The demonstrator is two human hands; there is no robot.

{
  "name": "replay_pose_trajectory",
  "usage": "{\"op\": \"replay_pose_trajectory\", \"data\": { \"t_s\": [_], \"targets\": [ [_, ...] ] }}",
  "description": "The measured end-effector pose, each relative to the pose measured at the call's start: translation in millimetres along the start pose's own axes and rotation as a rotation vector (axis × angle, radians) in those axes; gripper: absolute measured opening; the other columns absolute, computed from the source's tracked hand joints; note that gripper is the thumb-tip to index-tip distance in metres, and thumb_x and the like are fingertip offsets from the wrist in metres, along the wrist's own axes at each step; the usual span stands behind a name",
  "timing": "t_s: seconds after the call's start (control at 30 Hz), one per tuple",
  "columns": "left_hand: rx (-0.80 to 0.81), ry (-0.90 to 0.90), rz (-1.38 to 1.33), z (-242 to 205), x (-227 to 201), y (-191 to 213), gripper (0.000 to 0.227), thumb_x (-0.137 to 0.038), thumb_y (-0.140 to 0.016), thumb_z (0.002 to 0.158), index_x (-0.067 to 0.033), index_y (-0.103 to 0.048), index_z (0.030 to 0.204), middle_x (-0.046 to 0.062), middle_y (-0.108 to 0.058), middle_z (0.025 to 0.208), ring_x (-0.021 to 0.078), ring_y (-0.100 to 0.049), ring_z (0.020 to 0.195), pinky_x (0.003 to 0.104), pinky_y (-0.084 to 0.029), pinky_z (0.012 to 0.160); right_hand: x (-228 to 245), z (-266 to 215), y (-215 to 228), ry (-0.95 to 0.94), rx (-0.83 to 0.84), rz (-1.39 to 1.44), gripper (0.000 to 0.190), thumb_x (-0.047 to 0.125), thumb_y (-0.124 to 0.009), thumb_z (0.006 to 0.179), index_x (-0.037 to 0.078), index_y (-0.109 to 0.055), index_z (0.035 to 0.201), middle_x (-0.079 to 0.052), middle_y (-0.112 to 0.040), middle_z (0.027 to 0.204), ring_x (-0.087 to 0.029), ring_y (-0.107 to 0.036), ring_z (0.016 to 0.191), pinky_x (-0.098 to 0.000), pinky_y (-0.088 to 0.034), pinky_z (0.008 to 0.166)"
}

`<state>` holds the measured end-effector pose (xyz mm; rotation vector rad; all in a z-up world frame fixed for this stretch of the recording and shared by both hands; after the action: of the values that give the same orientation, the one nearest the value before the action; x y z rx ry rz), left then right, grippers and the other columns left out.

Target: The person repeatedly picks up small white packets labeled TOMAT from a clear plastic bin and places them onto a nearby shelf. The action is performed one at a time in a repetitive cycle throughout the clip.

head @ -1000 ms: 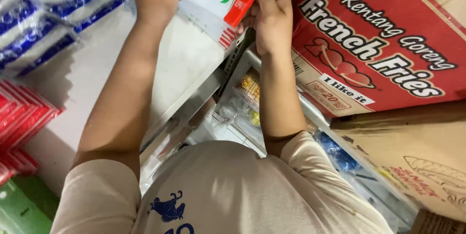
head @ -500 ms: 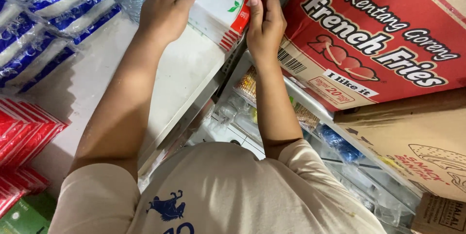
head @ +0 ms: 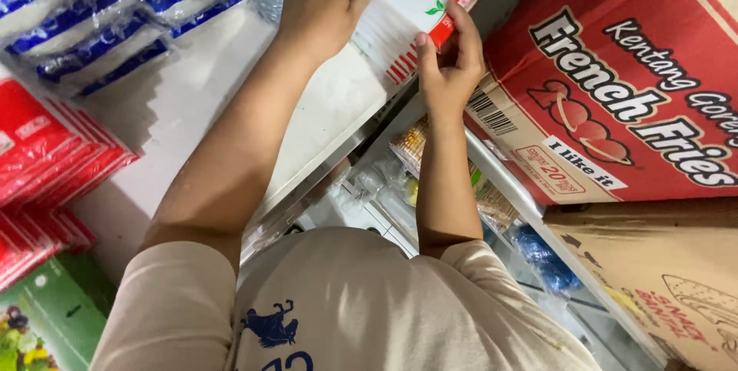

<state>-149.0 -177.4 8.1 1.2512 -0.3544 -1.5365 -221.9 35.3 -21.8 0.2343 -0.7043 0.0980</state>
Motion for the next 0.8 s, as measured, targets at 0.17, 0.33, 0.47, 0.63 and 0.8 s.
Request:
{"op": "replay_pose_trajectory", "data": {
  "t_s": [0.17, 0.33, 0.47, 0.63, 0.8],
  "targets": [
    [-0.048, 0.030, 0.084, -13, 2, 4, 0.061, -0.052, -0.055, 0.115, 0.0041, -0.041, 0.135, 0.021, -0.073, 0.087, 0.0438, -0.070, 0.080, 0.054, -0.054, 0.069, 2, -12, -3, -0.057, 0.030, 0.063, 0.054, 0.011, -0.079, 0.101, 0.004, -0.054, 0.149, -0.003, -0.069, 0.115, -0.006, -0.056, 0.081, -0.0212, -0.048, 0.072],
    [0.051, 0.126, 0.060, -66, -31, 46, 0.076, -0.048, -0.053, 0.108, 0.0059, -0.025, 0.153, 0.023, -0.071, 0.084, 0.0442, -0.069, 0.075, 0.053, -0.053, 0.066, 8, -23, 3, 0.043, 0.064, 0.077, 0.056, 0.010, -0.076, 0.102, 0.004, -0.052, 0.152, 0.002, -0.057, 0.082, -0.005, -0.051, 0.073, -0.0204, -0.042, 0.068],
    [0.217, 0.254, 0.113, -132, -67, 84, 0.083, -0.053, -0.051, 0.109, 0.0036, -0.017, 0.159, 0.027, -0.069, 0.082, 0.0439, -0.068, 0.075, 0.051, -0.053, 0.068, 14, -37, 10, 0.090, 0.113, 0.218, 0.050, 0.007, -0.072, 0.103, 0.005, -0.054, 0.150, 0.002, -0.056, 0.082, -0.005, -0.050, 0.070, -0.0188, -0.041, 0.066],
    [0.110, 0.462, -0.259, -232, -110, 109, 0.074, -0.043, -0.054, 0.103, -0.0028, -0.027, 0.159, 0.014, -0.071, 0.074, 0.0278, -0.069, 0.069, 0.039, -0.053, 0.069, 31, -60, 17, 0.130, 0.303, 0.425, 0.040, 0.004, -0.067, 0.103, 0.001, -0.060, 0.142, -0.009, -0.063, 0.113, -0.008, -0.055, 0.078, -0.0210, -0.048, 0.075],
    [-0.362, 0.515, -0.452, -325, -147, 80, 0.040, -0.027, -0.058, 0.107, -0.0065, -0.054, 0.141, 0.004, -0.067, 0.079, 0.0119, -0.066, 0.073, 0.028, -0.052, 0.069, 44, -92, 27, 0.089, 0.539, 0.654, 0.033, 0.004, -0.068, 0.103, -0.002, -0.064, 0.136, -0.004, -0.060, 0.096, -0.009, -0.053, 0.080, -0.0206, -0.045, 0.075]
  ]
}}
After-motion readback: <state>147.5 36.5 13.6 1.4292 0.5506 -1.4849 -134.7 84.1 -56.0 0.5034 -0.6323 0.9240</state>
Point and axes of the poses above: each hand's wrist, its own z-axis towards the middle knuckle, its own y-axis out of the back of the hand, x = y × z, the point moved 1 cm from there along z, towards the middle knuckle
